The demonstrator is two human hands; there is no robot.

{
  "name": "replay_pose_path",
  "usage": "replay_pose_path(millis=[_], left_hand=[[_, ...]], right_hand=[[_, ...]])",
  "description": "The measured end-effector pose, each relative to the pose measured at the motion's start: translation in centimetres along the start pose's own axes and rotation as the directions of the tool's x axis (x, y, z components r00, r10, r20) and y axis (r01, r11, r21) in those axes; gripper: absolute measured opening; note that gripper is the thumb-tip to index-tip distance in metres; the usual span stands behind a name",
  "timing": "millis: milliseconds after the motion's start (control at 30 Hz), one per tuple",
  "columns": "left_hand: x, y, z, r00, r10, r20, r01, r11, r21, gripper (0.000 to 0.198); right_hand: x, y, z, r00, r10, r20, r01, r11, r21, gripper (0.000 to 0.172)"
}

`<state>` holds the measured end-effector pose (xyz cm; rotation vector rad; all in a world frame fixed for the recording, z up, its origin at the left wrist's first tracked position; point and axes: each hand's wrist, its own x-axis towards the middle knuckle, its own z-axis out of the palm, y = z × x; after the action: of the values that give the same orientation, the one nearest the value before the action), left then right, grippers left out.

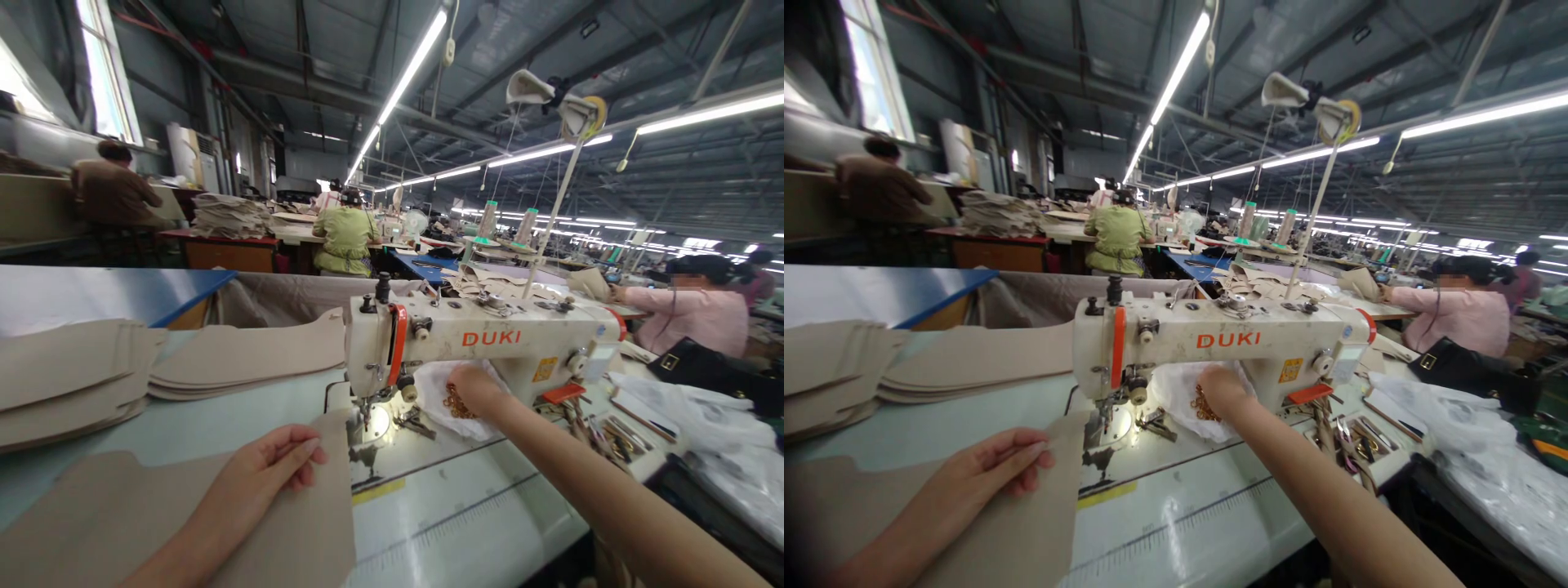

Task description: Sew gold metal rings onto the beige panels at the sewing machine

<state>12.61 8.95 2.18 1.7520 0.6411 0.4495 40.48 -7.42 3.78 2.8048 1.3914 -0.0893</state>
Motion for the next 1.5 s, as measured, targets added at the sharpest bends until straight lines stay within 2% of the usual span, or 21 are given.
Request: replay_pose_path(millis=[167,333,500,667,733,867,1100,1200,1300,1400,1500], left_hand=[[-0.3,0.6,-0.2,1.0,0.0,-0.008,0.0,0.999,0.044,0.032],[-0.2,0.5,-0.2,1.0,0.005,-0.03,-0.004,1.0,0.025,0.034],[-0.1,0.1,0.0,1.0,0.018,-0.02,-0.018,1.0,-0.017,0.036],[-0.8,0.6,0.2,1.0,0.015,-0.018,-0.015,1.0,-0.02,0.03],[-1.1,0.9,0.3,1.0,0.022,-0.006,-0.022,1.0,-0.011,0.028],[-1.5,1.0,0.5,0.999,0.034,0.008,-0.034,0.999,-0.002,0.026],[-1.5,0.0,0.9,0.998,0.05,0.049,-0.046,0.996,-0.083,0.023],[-1.3,-0.3,0.9,0.998,0.038,0.054,-0.032,0.994,-0.106,0.024],[-1.3,-0.2,1.0,0.999,0.026,0.035,-0.022,0.993,-0.113,0.024],[-1.4,0.1,1.1,1.0,0.025,0.017,-0.023,0.993,-0.113,0.023],[-1.5,0.2,1.1,1.0,0.018,0.008,-0.017,0.993,-0.121,0.022]], right_hand=[[0.1,0.0,0.0,0.999,0.001,-0.047,0.004,0.994,0.113,0.027],[-0.9,-0.1,-0.7,0.989,0.006,-0.145,0.046,0.934,0.353,0.013],[-3.2,-0.9,-0.3,0.978,0.021,-0.209,0.115,0.779,0.617,0.018],[-5.7,-3.1,0.6,0.973,-0.043,-0.227,0.208,0.595,0.776,0.032],[-6.5,-4.2,0.7,0.974,-0.082,-0.211,0.225,0.478,0.849,0.035],[-7.5,-6.7,1.0,0.98,-0.177,-0.095,0.12,0.135,0.984,0.035],[-7.6,-10.9,2.3,0.963,-0.236,0.133,-0.173,-0.155,0.973,0.029],[-7.4,-11.9,2.5,0.93,-0.299,0.214,-0.287,-0.226,0.931,0.027],[-7.1,-12.2,2.2,0.903,-0.364,0.228,-0.338,-0.274,0.901,0.026],[-6.7,-12.5,2.1,0.902,-0.382,0.2,-0.325,-0.297,0.898,0.026],[-6.1,-12.9,2.7,0.936,-0.314,0.157,-0.244,-0.262,0.934,0.031]])
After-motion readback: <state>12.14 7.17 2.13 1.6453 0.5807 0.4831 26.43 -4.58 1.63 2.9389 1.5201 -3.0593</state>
